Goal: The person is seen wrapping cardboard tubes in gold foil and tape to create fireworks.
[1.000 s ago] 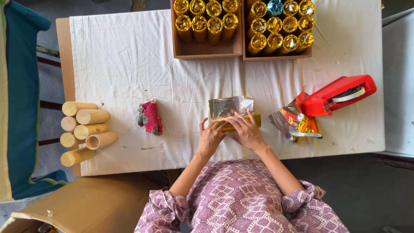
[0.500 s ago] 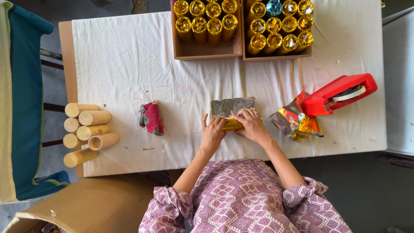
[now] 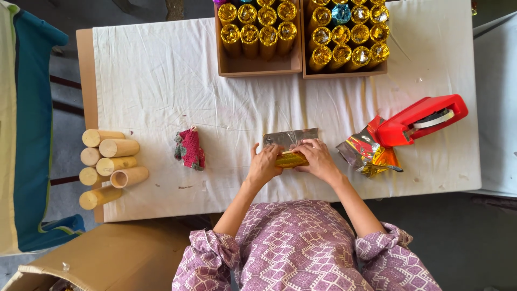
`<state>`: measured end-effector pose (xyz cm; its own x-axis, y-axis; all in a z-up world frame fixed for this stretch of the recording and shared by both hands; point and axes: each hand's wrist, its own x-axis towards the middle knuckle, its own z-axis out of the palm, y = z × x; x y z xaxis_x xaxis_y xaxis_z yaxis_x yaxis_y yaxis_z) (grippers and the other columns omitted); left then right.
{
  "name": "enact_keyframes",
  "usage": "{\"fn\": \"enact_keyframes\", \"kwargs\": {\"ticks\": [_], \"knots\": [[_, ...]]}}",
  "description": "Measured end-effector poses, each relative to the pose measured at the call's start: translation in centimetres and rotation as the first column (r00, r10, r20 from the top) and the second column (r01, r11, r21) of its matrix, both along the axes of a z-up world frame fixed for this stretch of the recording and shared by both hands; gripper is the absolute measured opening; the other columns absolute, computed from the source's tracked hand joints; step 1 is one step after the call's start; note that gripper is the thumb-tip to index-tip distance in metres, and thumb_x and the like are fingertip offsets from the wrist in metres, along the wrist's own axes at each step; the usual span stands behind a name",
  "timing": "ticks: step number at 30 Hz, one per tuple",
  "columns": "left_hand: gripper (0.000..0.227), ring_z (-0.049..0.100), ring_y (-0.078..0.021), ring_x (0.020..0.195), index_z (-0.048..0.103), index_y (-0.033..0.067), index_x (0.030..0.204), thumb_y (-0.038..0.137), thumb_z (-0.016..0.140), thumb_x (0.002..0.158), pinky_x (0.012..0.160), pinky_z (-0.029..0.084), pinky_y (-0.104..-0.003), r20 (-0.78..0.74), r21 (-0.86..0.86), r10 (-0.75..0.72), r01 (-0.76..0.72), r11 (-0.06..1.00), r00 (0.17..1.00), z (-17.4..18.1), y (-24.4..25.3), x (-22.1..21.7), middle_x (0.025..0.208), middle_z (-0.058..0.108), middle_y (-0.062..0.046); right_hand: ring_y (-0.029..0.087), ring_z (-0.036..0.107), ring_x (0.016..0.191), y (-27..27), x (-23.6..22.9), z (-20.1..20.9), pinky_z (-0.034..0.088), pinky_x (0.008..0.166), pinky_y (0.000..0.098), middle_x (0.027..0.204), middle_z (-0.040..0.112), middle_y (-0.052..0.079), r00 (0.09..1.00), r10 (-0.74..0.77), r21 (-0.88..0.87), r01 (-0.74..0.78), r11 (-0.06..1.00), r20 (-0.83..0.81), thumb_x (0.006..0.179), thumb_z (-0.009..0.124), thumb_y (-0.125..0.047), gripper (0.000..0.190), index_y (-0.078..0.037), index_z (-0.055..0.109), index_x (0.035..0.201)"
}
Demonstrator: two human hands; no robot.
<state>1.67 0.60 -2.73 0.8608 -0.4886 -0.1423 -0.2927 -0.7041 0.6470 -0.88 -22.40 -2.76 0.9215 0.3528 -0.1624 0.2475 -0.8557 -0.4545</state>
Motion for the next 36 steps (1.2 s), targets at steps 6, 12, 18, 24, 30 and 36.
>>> {"fn": "enact_keyframes", "kwargs": {"ticks": [6, 12, 18, 24, 30, 36], "knots": [[0.088, 0.07, -0.0224, 0.107, 0.043, 0.0157, 0.138, 0.017, 0.085, 0.061, 0.111, 0.027, -0.061, -0.027, -0.023, -0.029, 0.029, 0.999, 0.999, 0.4, 0.3, 0.7, 0.102, 0.077, 0.0, 0.031, 0.044, 0.137, 2.5, -0.9, 3.5, 0.027, 0.117, 0.0585, 0.143, 0.054, 0.013, 0.97, 0.1, -0.099, -0.08, 0.992, 0.223, 0.06, 0.088, -0.048, 0.095, -0.009, 0.054, 0.14], [0.086, 0.071, -0.0229, 0.105, 0.044, 0.0191, 0.137, 0.02, 0.085, 0.061, 0.112, 0.026, -0.061, -0.057, -0.035, -0.025, 0.023, 0.999, 0.998, -0.6, 0.5, 0.9, 0.103, 0.077, 0.0, 0.028, 0.052, 0.132, 2.4, -1.4, 2.0, 0.035, 0.116, 0.0499, 0.136, 0.059, 0.009, 0.987, 0.075, 0.035, -0.08, 0.996, 0.14, 0.076, 0.086, -0.025, 0.07, -0.007, 0.055, 0.136], [0.083, 0.071, -0.0213, 0.105, 0.047, 0.0203, 0.135, 0.023, 0.086, 0.063, 0.112, 0.026, -0.06, -0.144, -0.113, 0.05, -0.066, 0.991, 0.988, -0.8, 1.0, 0.7, 0.106, 0.077, 0.001, 0.029, 0.058, 0.127, 2.0, -0.2, 1.6, 0.038, 0.114, 0.0469, 0.131, 0.064, 0.008, 0.996, 0.016, 0.119, -0.026, 0.993, 0.084, 0.07, 0.086, -0.02, 0.064, -0.011, 0.061, 0.128], [0.067, 0.068, -0.0215, 0.115, 0.063, 0.019, 0.123, 0.028, 0.09, 0.062, 0.112, 0.03, -0.059, -0.031, -0.164, -0.02, 0.015, 0.986, 0.999, -1.1, 2.2, 0.1, 0.111, 0.074, 0.0, 0.024, 0.058, 0.127, 2.4, 0.3, 2.8, 0.04, 0.111, 0.0458, 0.133, 0.065, 0.003, 1.0, -0.013, 0.147, 0.015, 0.989, -0.015, 0.071, 0.086, -0.023, 0.061, -0.017, 0.062, 0.128], [0.06, 0.073, -0.0197, 0.105, 0.066, 0.0186, 0.121, 0.026, 0.087, 0.065, 0.108, 0.041, -0.045, -0.156, -0.245, 0.004, -0.043, 0.969, 0.988, -2.2, 2.4, 0.2, 0.11, 0.076, 0.001, 0.021, 0.056, 0.128, 1.8, 0.6, 2.0, 0.039, 0.108, 0.0455, 0.132, 0.063, 0.001, 0.999, 0.015, 0.118, -0.01, 0.993, -0.042, 0.072, 0.086, -0.024, 0.06, -0.02, 0.063, 0.127], [0.08, 0.071, -0.0217, 0.106, 0.055, 0.0133, 0.128, 0.031, 0.09, 0.058, 0.103, 0.038, -0.043, -0.206, -0.169, -0.056, 0.021, 0.985, 0.977, -4.5, 2.2, 0.9, 0.109, 0.077, -0.003, 0.017, 0.056, 0.126, 1.9, 1.4, 2.3, 0.038, 0.105, 0.0455, 0.129, 0.061, -0.002, 0.985, 0.03, 0.085, -0.016, 0.996, -0.167, 0.068, 0.089, -0.029, 0.065, -0.02, 0.062, 0.127]]}}
